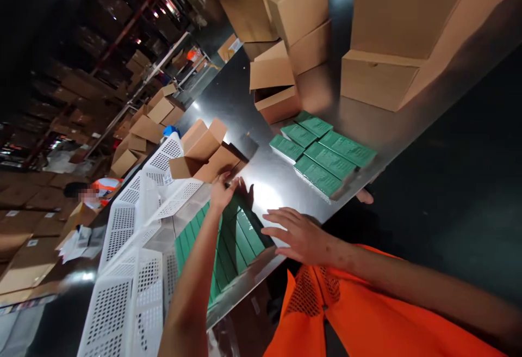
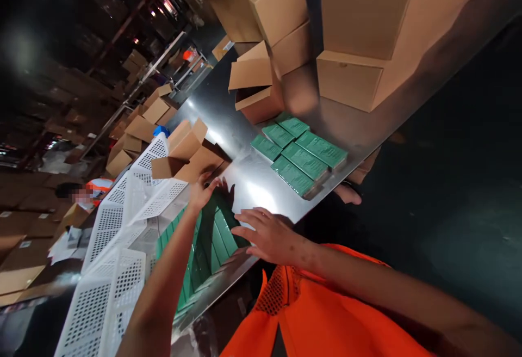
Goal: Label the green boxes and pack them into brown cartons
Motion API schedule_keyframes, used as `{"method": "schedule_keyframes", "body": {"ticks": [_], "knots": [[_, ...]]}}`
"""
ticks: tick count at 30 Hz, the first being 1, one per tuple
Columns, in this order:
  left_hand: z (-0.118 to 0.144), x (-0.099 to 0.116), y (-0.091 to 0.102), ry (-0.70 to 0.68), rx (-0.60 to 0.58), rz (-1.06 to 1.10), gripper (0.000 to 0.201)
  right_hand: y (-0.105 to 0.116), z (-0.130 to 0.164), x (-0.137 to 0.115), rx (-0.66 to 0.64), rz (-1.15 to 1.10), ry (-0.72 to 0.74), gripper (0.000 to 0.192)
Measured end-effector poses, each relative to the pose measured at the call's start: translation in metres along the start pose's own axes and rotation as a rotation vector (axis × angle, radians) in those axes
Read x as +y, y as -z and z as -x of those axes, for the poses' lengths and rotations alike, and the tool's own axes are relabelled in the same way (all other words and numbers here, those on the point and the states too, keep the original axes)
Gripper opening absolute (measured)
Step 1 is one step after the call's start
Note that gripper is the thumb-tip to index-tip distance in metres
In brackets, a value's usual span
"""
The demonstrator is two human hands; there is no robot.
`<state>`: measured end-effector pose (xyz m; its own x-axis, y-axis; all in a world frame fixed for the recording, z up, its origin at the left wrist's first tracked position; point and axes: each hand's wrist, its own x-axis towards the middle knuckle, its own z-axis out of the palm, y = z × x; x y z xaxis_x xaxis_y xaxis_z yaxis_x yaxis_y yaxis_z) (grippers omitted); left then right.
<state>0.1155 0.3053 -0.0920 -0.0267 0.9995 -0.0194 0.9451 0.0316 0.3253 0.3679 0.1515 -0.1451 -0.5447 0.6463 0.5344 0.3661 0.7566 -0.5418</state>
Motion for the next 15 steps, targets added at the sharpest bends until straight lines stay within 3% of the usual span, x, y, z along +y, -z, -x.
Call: {"method": "schedule_keyframes", "body": {"ticks": [4,7,11,15], "knots": [[-0.022,0.052,-0.019,-0.04,-0.045,0.061,0.035,0.06,0.032,0.037,0.051,0.356,-0.064,0.068],[-0.044,0.099,-0.039,-0.004,0.003,0.07,0.04,0.085,0.048,0.069,0.048,0.524,-0.099,0.065],[-0.064,0.148,-0.062,0.004,0.027,0.158,0.041,0.094,0.054,0.092,0.024,0.599,-0.051,0.05],[-0.061,0.167,-0.077,0.011,0.013,0.353,0.035,0.088,0.058,0.085,-0.027,0.592,-0.078,0.041]]}}
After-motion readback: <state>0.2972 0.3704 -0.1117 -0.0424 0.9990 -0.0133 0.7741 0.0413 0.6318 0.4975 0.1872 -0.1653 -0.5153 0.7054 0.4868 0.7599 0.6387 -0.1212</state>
